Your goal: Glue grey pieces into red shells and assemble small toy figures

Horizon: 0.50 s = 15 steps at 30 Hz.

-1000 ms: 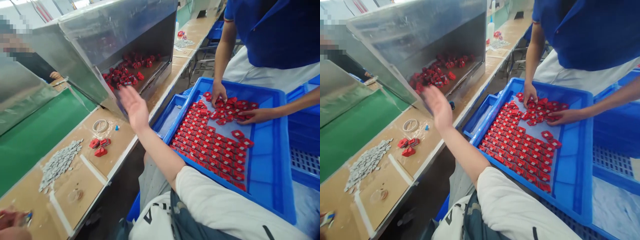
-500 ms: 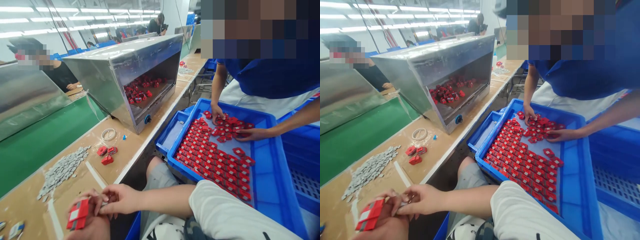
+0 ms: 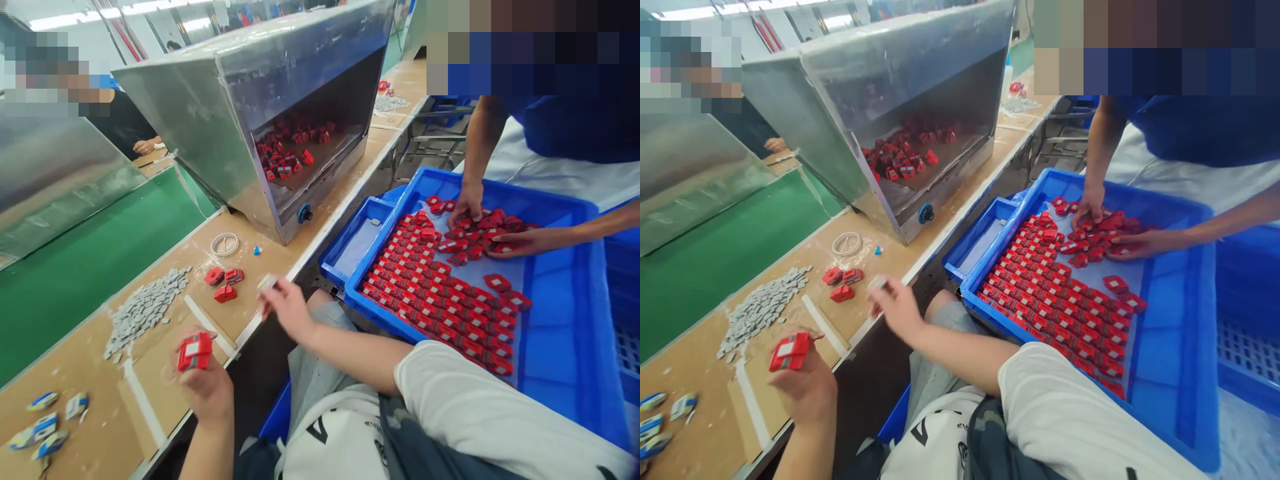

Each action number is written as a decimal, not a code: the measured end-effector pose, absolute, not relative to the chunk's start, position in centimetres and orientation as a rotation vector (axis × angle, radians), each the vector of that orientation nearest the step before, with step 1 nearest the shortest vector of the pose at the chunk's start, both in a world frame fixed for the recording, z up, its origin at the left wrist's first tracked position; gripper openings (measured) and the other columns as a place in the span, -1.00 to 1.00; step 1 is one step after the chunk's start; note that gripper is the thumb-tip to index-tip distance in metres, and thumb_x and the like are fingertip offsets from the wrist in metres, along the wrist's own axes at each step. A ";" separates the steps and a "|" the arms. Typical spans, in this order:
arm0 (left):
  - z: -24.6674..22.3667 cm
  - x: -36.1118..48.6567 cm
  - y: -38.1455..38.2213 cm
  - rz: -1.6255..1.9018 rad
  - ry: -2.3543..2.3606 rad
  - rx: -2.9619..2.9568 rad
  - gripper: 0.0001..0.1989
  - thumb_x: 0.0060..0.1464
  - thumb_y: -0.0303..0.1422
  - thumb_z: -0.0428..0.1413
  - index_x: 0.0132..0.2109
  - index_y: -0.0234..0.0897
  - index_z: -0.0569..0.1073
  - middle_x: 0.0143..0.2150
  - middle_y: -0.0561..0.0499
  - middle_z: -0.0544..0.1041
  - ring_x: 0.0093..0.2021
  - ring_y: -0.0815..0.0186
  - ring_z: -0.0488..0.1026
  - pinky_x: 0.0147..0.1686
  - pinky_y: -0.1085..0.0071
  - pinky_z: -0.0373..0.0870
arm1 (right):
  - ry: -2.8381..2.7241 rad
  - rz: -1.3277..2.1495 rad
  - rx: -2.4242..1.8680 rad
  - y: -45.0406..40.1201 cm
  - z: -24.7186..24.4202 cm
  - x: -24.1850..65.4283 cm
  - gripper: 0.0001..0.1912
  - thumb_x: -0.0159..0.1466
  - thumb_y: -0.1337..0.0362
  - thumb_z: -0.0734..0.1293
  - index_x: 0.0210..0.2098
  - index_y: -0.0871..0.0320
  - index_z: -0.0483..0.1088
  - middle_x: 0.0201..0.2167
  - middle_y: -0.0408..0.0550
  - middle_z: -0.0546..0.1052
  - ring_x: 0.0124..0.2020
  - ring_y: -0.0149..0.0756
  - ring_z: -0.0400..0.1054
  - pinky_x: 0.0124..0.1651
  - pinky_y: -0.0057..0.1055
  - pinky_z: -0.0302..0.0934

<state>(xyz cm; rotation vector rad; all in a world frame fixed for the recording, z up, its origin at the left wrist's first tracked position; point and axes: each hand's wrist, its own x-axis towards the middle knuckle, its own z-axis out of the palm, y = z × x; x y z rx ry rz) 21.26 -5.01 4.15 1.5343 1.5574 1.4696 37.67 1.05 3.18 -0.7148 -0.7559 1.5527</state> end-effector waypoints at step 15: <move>2.3 22.7 0.4 1.220 1.362 1.145 -0.34 -0.10 -0.20 0.47 0.07 -0.16 0.33 -0.25 0.09 0.56 -0.49 0.42 0.45 -0.58 0.53 0.39 | -0.759 1.472 -0.507 4.9 3.5 41.7 -0.66 0.24 0.22 0.41 0.01 0.05 0.42 -0.37 -0.28 0.46 -0.64 -0.52 0.28 -0.58 -0.51 0.12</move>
